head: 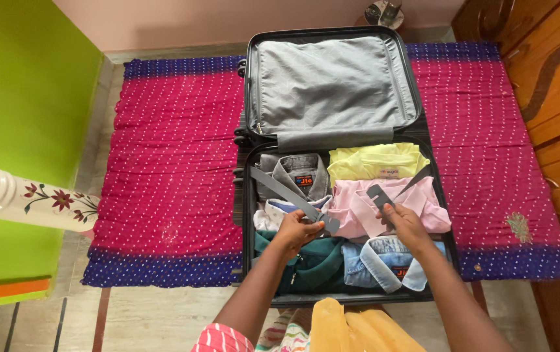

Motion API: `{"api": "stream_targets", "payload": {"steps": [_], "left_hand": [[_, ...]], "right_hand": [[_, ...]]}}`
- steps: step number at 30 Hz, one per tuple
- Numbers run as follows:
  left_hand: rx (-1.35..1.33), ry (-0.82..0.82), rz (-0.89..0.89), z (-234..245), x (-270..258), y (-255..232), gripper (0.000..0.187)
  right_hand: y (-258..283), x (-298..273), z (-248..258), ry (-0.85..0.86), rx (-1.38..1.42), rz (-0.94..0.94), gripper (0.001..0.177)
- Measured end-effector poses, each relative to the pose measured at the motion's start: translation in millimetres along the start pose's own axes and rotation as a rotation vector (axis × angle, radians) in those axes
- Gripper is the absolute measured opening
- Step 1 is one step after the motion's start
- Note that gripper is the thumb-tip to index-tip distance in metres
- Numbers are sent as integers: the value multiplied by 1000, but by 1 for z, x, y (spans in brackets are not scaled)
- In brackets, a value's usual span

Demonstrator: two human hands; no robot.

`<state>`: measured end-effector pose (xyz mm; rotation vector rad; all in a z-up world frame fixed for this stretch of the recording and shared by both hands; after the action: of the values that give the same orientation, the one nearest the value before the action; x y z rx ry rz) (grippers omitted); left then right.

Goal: The person organizes shirts and pants inside a suitcase, secures them with internal straps, closes the lid, and presses down on the exterior surface.

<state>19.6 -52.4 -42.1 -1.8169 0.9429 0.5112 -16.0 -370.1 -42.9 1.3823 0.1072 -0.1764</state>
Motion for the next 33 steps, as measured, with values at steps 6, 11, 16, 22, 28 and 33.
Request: {"api": "stream_targets", "payload": {"steps": [6, 11, 16, 22, 28, 33], "left_hand": [[-104, -27, 11, -30, 13, 16, 29], [-73, -29, 54, -54, 15, 1, 34], [-134, 4, 69, -61, 15, 1, 33], [-159, 17, 108, -61, 25, 0, 33], [-189, -27, 34, -63, 34, 3, 35], [-277, -166, -76, -68, 45, 25, 36]], "right_hand": [[-12, 1, -17, 71, 354, -192, 42], [-10, 14, -26, 233, 386, -216, 50], [-1, 20, -31, 319, 468, -273, 42], [8, 26, -31, 421, 415, -309, 42], [7, 29, -28, 533, 309, -290, 41], [-16, 44, -21, 659, 56, -226, 40]]}}
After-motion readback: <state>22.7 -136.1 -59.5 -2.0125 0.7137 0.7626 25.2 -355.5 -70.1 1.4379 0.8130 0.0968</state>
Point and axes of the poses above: each hand's wrist, its own x-axis towards the middle knuckle, its own z-axis out of the back of the hand, y = z × x, the point moved 1 cm from there along x, towards the middle knuckle, and after that the axes turned 9 degrees about z, right-handed, at the moved point
